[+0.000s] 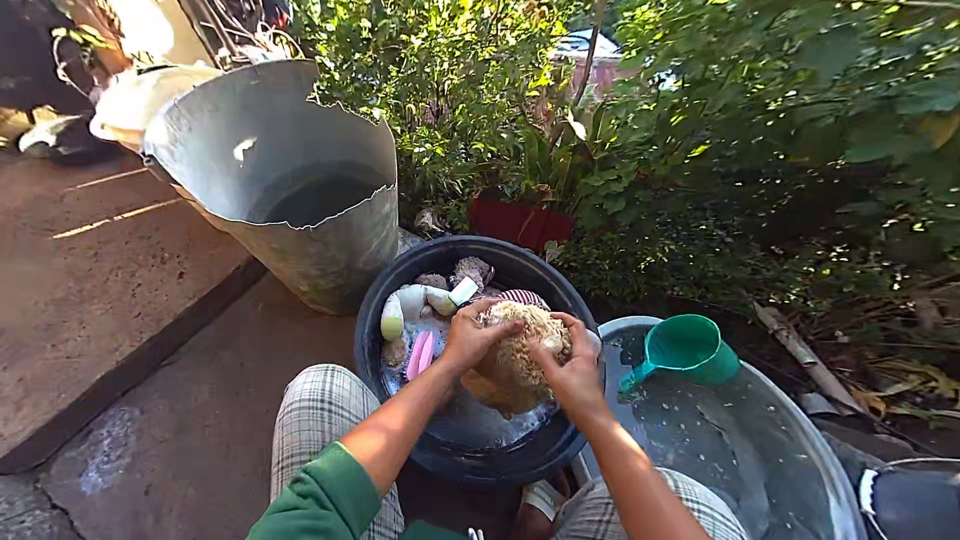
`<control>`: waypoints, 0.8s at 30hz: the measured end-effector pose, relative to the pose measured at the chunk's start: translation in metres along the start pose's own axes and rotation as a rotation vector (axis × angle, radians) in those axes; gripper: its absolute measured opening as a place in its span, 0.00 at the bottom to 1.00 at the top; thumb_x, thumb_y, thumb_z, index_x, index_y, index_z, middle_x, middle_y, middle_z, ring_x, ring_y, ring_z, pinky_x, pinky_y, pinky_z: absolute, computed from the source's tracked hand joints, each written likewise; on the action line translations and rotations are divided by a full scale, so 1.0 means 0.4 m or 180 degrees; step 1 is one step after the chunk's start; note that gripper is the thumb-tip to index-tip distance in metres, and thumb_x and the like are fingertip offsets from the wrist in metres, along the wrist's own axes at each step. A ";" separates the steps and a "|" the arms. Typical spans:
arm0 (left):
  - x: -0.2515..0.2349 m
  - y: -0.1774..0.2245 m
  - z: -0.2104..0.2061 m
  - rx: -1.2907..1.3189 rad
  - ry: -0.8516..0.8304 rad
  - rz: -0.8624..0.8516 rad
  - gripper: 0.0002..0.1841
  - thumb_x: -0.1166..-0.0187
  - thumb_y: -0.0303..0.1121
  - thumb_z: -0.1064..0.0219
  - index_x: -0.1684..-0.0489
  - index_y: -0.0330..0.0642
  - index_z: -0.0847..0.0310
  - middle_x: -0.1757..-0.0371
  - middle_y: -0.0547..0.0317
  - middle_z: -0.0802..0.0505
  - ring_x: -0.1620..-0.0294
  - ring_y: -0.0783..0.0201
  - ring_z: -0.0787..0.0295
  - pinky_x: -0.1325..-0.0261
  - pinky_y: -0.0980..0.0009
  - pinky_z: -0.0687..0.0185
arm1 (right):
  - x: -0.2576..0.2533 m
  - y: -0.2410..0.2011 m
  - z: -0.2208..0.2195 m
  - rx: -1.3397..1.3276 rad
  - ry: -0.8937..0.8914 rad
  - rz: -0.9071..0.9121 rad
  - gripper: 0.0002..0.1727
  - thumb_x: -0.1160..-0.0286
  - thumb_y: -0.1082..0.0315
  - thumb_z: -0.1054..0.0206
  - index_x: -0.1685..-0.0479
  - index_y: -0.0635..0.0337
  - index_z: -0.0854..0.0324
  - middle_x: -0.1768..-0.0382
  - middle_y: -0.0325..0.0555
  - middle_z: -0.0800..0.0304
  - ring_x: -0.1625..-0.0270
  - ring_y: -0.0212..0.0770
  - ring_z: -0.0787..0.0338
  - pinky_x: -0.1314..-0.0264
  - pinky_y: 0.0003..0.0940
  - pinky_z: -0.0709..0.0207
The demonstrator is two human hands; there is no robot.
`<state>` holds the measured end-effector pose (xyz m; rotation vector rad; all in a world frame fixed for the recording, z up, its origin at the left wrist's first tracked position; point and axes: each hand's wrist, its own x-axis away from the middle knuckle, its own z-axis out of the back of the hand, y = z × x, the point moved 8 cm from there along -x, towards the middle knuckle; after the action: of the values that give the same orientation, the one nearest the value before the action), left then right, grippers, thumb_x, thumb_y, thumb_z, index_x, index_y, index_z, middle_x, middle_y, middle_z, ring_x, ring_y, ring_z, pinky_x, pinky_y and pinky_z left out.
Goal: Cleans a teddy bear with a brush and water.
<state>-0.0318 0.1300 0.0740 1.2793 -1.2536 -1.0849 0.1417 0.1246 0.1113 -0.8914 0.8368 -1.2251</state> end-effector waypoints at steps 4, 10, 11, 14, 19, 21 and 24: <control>-0.002 -0.029 -0.006 0.0273 0.0590 0.0377 0.20 0.28 0.35 0.20 0.39 0.38 0.13 0.49 0.46 0.05 0.49 0.57 0.07 0.39 0.53 0.12 | -0.021 0.040 -0.038 -0.0056 0.0582 0.0310 0.39 0.30 0.49 0.28 0.26 0.69 0.28 0.35 0.62 0.17 0.31 0.46 0.17 0.27 0.44 0.25; 0.123 0.084 -0.131 -0.2119 0.0622 -0.1751 0.32 0.31 0.45 0.22 0.28 0.37 0.16 0.35 0.37 0.10 0.33 0.38 0.14 0.32 0.42 0.18 | -0.068 0.114 -0.023 -0.2099 0.0816 -0.1250 0.20 0.06 0.54 0.52 0.39 0.60 0.24 0.61 0.41 0.11 0.59 0.31 0.09 0.54 0.31 0.12; 0.139 0.087 -0.145 -0.2292 0.0672 -0.2261 0.30 0.33 0.47 0.21 0.31 0.42 0.13 0.32 0.35 0.12 0.29 0.34 0.17 0.31 0.40 0.19 | -0.064 0.103 -0.029 -0.2366 0.0696 -0.1373 0.20 0.05 0.51 0.54 0.41 0.56 0.23 0.63 0.38 0.10 0.60 0.30 0.09 0.55 0.30 0.12; 0.149 0.087 -0.158 -0.2695 0.0881 -0.3054 0.22 0.29 0.55 0.25 0.38 0.62 0.10 0.24 0.40 0.16 0.23 0.35 0.22 0.33 0.42 0.23 | -0.050 0.071 -0.058 -0.3024 0.0352 -0.1614 0.25 0.05 0.48 0.63 0.52 0.48 0.20 0.69 0.35 0.09 0.65 0.28 0.08 0.63 0.28 0.13; 0.129 0.060 -0.137 -0.2645 0.1038 -0.3076 0.18 0.35 0.49 0.22 0.49 0.56 0.06 0.41 0.34 0.11 0.44 0.39 0.12 0.53 0.49 0.15 | -0.039 0.106 -0.087 -0.2976 0.0173 -0.1804 0.26 0.04 0.51 0.68 0.56 0.50 0.23 0.72 0.37 0.12 0.67 0.32 0.11 0.65 0.31 0.15; 0.113 0.039 -0.125 -0.2594 0.0943 -0.2818 0.19 0.38 0.46 0.20 0.50 0.49 0.06 0.43 0.30 0.10 0.45 0.35 0.10 0.53 0.46 0.11 | -0.035 0.126 -0.088 -0.2610 0.0277 -0.1773 0.22 0.04 0.56 0.64 0.53 0.53 0.24 0.71 0.38 0.13 0.68 0.32 0.11 0.66 0.31 0.14; 0.082 0.008 -0.105 -0.2516 0.0797 -0.2161 0.21 0.34 0.44 0.23 0.49 0.38 0.07 0.45 0.31 0.09 0.45 0.33 0.09 0.55 0.42 0.11 | -0.022 0.150 -0.086 -0.1810 0.0446 -0.1920 0.19 0.04 0.56 0.57 0.40 0.58 0.27 0.64 0.44 0.16 0.63 0.36 0.13 0.61 0.35 0.16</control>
<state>0.0115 0.1000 0.0826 1.1563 -0.1090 -1.6115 0.1341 0.1361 0.0428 -1.6135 1.0985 -1.6102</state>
